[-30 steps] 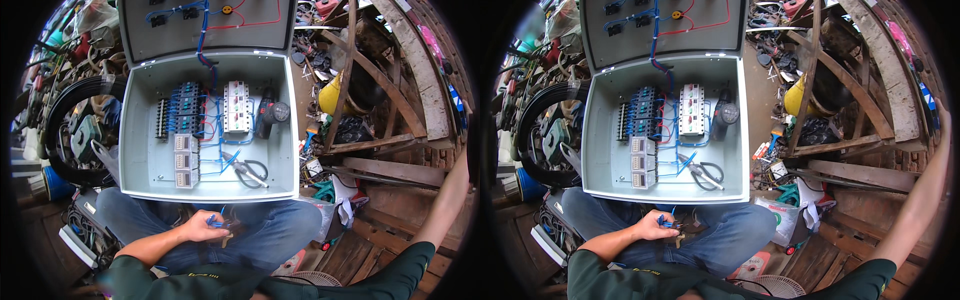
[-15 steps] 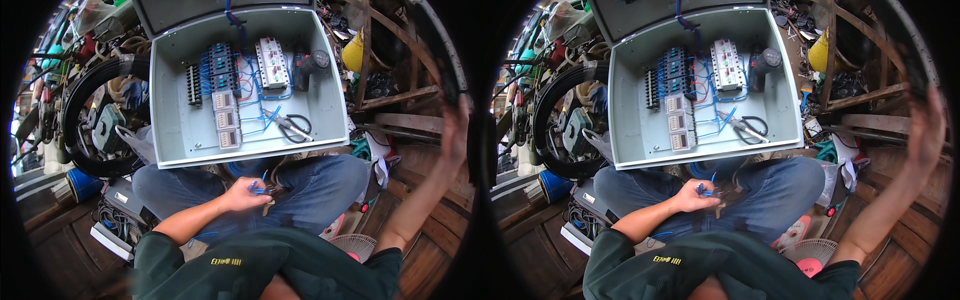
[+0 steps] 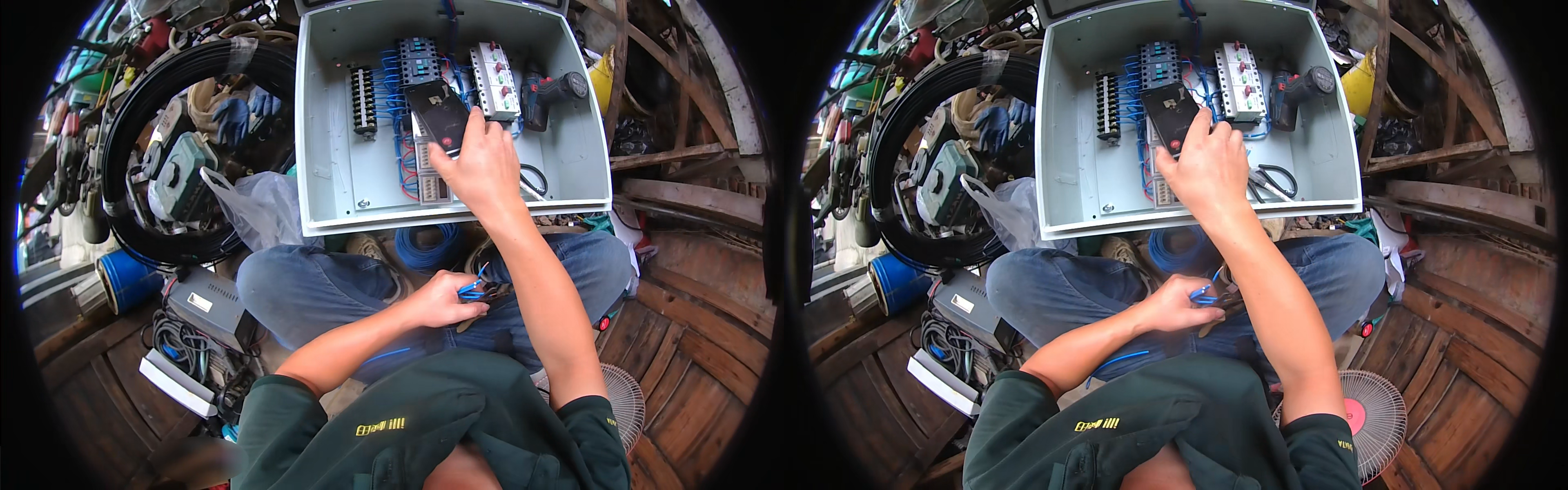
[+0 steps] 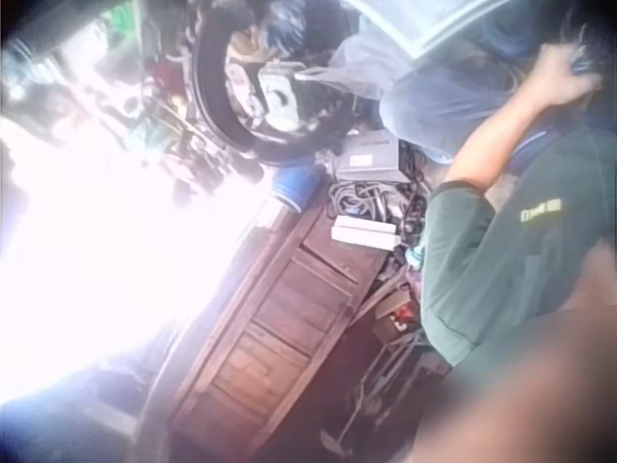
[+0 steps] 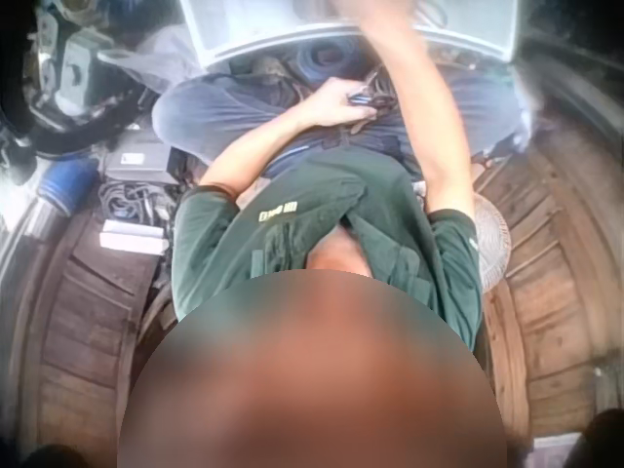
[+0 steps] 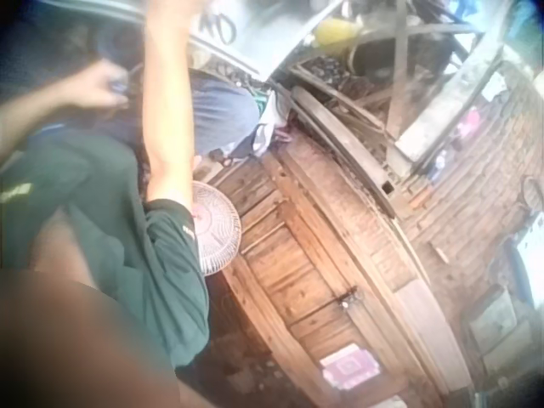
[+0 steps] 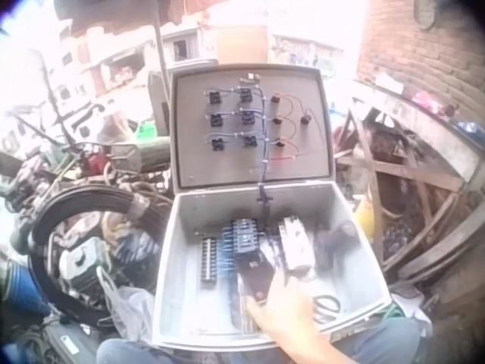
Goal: The person strips the insulation from blue electrical wires using pliers and inserts them into the terminals of an electrical panel. The person repeats this process for multiple wires throughout the clip.
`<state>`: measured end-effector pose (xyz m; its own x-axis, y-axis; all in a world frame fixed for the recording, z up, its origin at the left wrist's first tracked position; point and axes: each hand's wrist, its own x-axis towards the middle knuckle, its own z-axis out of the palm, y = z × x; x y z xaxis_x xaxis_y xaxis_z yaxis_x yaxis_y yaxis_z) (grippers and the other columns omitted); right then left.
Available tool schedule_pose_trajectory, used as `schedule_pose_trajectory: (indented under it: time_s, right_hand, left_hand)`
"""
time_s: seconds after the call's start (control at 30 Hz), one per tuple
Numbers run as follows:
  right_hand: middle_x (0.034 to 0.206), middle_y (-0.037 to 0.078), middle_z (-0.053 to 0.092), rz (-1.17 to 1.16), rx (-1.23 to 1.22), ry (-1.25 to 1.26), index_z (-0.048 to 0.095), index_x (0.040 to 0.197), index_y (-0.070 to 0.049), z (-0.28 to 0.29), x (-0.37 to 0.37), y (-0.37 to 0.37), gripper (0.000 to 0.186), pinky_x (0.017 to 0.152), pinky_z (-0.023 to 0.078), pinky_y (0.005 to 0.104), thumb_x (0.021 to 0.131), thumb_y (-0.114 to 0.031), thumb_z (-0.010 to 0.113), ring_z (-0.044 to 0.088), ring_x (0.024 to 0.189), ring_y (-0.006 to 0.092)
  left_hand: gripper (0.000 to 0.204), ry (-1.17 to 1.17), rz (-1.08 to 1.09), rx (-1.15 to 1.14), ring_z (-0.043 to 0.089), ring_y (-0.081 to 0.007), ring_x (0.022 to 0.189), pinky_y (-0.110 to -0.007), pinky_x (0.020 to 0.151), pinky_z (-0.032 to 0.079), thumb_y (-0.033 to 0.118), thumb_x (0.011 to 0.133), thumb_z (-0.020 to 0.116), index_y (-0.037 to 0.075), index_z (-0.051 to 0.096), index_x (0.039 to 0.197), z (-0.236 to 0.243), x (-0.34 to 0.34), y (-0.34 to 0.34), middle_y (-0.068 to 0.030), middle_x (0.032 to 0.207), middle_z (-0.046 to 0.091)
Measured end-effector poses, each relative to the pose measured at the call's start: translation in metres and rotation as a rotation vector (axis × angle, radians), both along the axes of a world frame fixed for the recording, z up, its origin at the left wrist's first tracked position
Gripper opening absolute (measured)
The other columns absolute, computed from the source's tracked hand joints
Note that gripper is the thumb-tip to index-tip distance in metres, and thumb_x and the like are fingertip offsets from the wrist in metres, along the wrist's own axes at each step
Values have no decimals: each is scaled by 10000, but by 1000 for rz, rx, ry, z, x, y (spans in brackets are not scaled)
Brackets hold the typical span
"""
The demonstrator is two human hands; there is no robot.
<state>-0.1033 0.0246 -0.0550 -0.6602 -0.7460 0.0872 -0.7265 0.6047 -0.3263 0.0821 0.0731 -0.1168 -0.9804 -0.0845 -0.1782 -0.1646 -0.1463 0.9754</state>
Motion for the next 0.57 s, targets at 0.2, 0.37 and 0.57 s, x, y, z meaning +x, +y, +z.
schedule_pose_trajectory:
  time_s: [0.2, 0.37, 0.57]
  right_hand:
    - [1116, 307, 618, -31, 277, -197, 301, 1429, 131, 5, 17, -15, 1089, 859, 560, 473, 719, -516, 815, 660, 1036, 434]
    - [1083, 201, 670, 100, -322, -117, 538, 1311, 74, 31, 26, 55, 771, 804, 539, 457, 786, -425, 803, 679, 940, 355]
    - [1153, 176, 661, -205, -1093, -199, 500, 1384, 56, 107, 15, 217, 480, 873, 519, 340, 924, -58, 581, 656, 950, 229]
  left_hand:
    - [213, 38, -3, -91, 719, -292, 718, -377, 663, 541, 146, 817, 769, -9, 623, 813, 4, 1, -2, -155, 770, 720]
    - [214, -175, 37, -47, 696, -158, 748, -338, 706, 539, 150, 823, 782, -7, 682, 930, 3, 2, -2, -135, 810, 727]
    - [200, -204, 132, 40, 493, -30, 694, -241, 614, 444, 146, 851, 812, 46, 640, 833, -20, 11, 7, 58, 731, 582]
